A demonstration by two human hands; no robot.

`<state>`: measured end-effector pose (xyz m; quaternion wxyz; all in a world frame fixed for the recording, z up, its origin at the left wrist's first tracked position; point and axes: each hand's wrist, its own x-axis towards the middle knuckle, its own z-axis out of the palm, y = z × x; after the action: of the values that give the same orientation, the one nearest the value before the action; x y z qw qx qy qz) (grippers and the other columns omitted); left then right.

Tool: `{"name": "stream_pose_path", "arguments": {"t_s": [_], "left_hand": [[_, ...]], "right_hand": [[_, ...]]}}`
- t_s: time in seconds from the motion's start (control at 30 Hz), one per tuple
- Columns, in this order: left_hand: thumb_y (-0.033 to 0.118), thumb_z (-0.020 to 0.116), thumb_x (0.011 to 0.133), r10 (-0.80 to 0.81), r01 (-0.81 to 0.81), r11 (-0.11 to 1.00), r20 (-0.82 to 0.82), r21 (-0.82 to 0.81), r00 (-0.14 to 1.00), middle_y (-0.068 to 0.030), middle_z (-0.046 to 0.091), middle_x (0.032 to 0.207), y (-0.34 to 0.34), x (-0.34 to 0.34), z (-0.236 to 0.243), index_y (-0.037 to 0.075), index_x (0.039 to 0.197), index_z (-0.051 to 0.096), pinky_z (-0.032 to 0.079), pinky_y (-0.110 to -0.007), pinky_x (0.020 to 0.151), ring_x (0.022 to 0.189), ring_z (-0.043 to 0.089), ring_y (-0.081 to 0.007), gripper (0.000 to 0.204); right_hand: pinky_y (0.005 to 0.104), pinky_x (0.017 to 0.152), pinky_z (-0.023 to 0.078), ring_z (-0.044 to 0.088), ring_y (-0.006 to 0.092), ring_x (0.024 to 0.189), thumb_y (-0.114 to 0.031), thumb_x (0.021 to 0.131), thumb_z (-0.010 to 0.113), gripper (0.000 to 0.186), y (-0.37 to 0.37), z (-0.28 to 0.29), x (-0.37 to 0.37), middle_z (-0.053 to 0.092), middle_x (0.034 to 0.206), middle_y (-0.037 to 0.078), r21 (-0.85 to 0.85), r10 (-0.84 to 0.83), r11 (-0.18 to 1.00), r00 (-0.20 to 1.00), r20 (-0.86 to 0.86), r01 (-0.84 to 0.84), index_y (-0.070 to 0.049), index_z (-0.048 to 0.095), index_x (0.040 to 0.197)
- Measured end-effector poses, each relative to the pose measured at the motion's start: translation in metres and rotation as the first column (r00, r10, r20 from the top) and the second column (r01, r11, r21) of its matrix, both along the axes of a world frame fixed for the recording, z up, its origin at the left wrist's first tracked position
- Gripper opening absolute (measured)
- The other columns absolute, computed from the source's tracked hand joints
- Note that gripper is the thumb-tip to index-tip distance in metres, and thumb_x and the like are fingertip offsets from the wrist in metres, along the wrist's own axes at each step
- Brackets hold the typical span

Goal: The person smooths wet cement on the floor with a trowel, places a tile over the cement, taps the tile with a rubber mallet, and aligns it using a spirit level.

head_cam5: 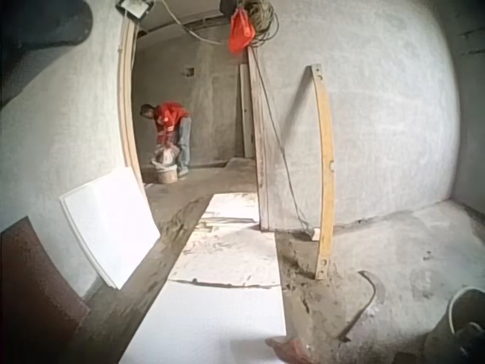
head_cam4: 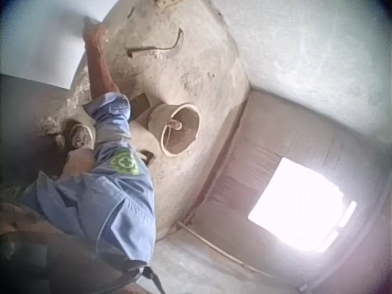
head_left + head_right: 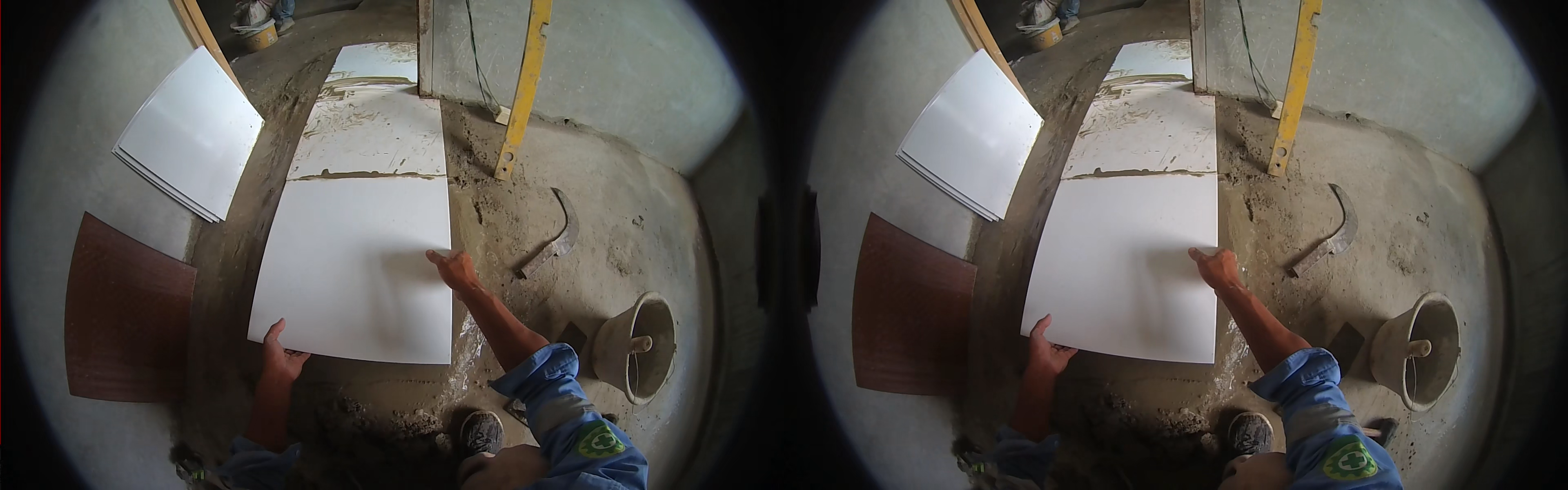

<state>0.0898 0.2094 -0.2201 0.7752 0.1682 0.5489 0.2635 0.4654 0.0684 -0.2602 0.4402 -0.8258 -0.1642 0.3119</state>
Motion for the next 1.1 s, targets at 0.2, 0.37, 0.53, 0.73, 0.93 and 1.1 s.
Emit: {"name": "stream_pose_path", "arguments": {"t_s": [0.2,0.37,0.53,0.73,0.93,1.1], "left_hand": [[0.04,0.065,0.088,-0.012,0.012,1.0,-0.012,-0.007,1.0,-0.0147,0.05,0.133,0.0,0.0,-0.004,0.006,0.137,0.05,0.039,-0.054,0.106,0.123,0.05,-0.0329,0.061],[0.04,0.065,0.088,0.009,-0.009,1.0,0.006,-0.025,1.0,-0.0145,0.05,0.134,0.0,0.001,-0.004,0.006,0.137,0.049,0.038,-0.054,0.108,0.124,0.049,-0.0327,0.062],[0.04,0.066,0.087,-0.001,0.0,1.0,-0.042,-0.015,0.999,-0.0148,0.049,0.135,-0.002,0.003,0.0,0.006,0.138,0.048,0.035,-0.055,0.11,0.126,0.047,-0.0328,0.064],[0.036,0.066,0.089,0.014,-0.014,0.999,0.002,-0.042,1.0,-0.0133,0.048,0.137,0.0,0.004,0.001,0.008,0.137,0.049,0.037,-0.052,0.109,0.127,0.047,-0.0309,0.058],[0.034,0.068,0.089,0.061,-0.061,0.996,-0.001,0.066,0.998,-0.0114,0.044,0.144,-0.003,-0.005,0.007,0.009,0.142,0.045,0.033,-0.048,0.112,0.132,0.044,-0.0284,0.064],[0.032,0.064,0.095,0.196,-0.036,0.829,-0.229,0.558,0.954,-0.0119,0.038,0.153,0.012,-0.009,0.075,0.008,0.154,0.032,0.026,-0.046,0.116,0.142,0.036,-0.0253,0.071]], "right_hand": [[0.0412,0.071,0.053,0.066,0.0259,0.082,-0.043,0.086,0.074,0.06,0.001,0.009,-0.001,0.07,0.087,0.023,-0.003,0.0,1.0,0.996,-0.085,0.0,0.015,0.068,0.097],[0.0383,0.072,0.049,0.059,0.0207,0.081,-0.043,0.086,0.074,0.061,-0.003,0.019,0.001,0.066,0.085,0.015,0.005,0.003,1.0,0.989,-0.151,-0.002,0.014,0.066,0.108],[0.0433,0.093,0.051,0.064,0.0376,0.114,-0.041,0.087,0.072,0.074,-0.001,0.03,-0.006,0.064,0.119,0.033,0.011,-0.033,0.999,0.993,-0.111,0.035,0.017,0.054,0.128],[0.0426,0.103,0.046,0.054,0.0396,0.128,-0.043,0.085,0.074,0.09,-0.003,0.029,-0.004,0.052,0.134,0.038,0.052,-0.007,0.999,0.991,-0.136,0.014,0.02,0.04,0.139],[0.045,0.105,0.045,0.054,0.0403,0.129,-0.043,0.087,0.073,0.087,-0.003,0.026,-0.008,0.055,0.133,0.036,0.027,0.028,0.999,0.997,-0.071,-0.026,0.016,0.039,0.142],[0.0392,0.094,0.051,0.064,0.0306,0.11,-0.038,0.092,0.068,0.066,-0.029,0.051,0.014,0.065,0.118,0.027,0.198,0.037,0.979,0.996,0.083,-0.053,0.012,0.052,0.13]]}}
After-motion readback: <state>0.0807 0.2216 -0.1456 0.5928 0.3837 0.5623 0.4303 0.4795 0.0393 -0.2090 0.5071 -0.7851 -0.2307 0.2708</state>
